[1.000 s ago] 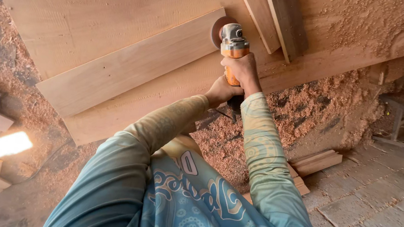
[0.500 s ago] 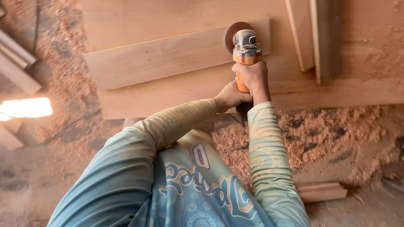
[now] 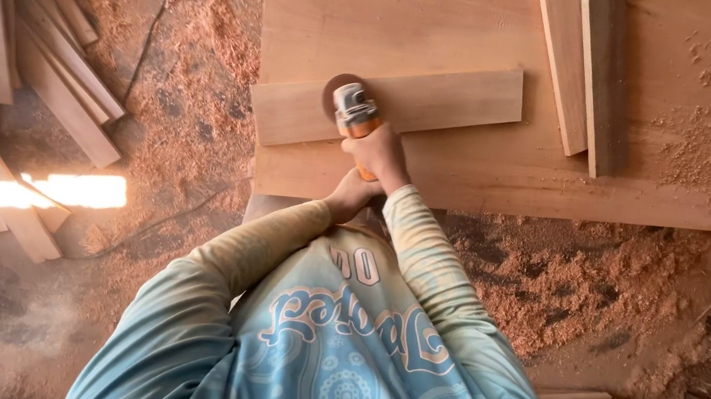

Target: The person uses an angle grinder with a sanding disc to smooth the surface of a wooden plank resting on a workbench. They move the tool back and forth across the plank, generating sawdust, and periodically flip the plank to sand the other side.

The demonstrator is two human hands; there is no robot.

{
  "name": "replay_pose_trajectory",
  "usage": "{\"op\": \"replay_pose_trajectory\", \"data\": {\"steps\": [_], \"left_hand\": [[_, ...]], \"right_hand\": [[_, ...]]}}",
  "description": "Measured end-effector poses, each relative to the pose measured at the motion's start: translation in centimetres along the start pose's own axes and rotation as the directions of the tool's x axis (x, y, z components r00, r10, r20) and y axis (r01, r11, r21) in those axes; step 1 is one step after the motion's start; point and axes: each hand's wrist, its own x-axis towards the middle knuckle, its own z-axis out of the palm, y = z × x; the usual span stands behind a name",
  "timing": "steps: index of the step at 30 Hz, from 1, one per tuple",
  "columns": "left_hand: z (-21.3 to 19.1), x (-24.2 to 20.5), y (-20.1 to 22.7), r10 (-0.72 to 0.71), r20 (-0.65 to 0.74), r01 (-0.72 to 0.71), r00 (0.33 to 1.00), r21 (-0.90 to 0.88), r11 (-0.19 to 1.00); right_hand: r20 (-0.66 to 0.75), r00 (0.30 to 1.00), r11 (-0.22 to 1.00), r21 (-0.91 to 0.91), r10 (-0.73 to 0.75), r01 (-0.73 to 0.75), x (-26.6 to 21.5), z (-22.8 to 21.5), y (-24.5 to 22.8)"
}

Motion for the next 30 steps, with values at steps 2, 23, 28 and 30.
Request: {"op": "replay_pose_trajectory", "data": {"steps": [2, 23, 28, 30], "left_hand": [[-2.1, -2.1, 0.7, -0.026, 0.034, 0.028, 0.999, -0.051, 0.998], [-19.6, 0.3, 7.3, 0.651, -0.271, -0.149, 0.709, 0.845, 0.514], [-18.6, 0.5, 7.2, 0.687, -0.297, -0.219, 0.664, 0.800, 0.558], [-18.1, 0.5, 8.2, 0.645, -0.333, -0.299, 0.688, 0.680, 0.670]], "right_hand": [[0.031, 0.999, 0.998, -0.049, -0.028, 0.029, -1.2, 2.0, -1.6], [-0.160, 0.984, 0.923, 0.385, 0.081, -0.013, -9.7, 2.2, 0.4], [-0.169, 0.966, 0.885, 0.455, 0.194, -0.098, -11.9, 1.0, 1.6], [-0.230, 0.957, 0.862, 0.505, 0.177, -0.038, -12.6, 0.5, 1.7]]}}
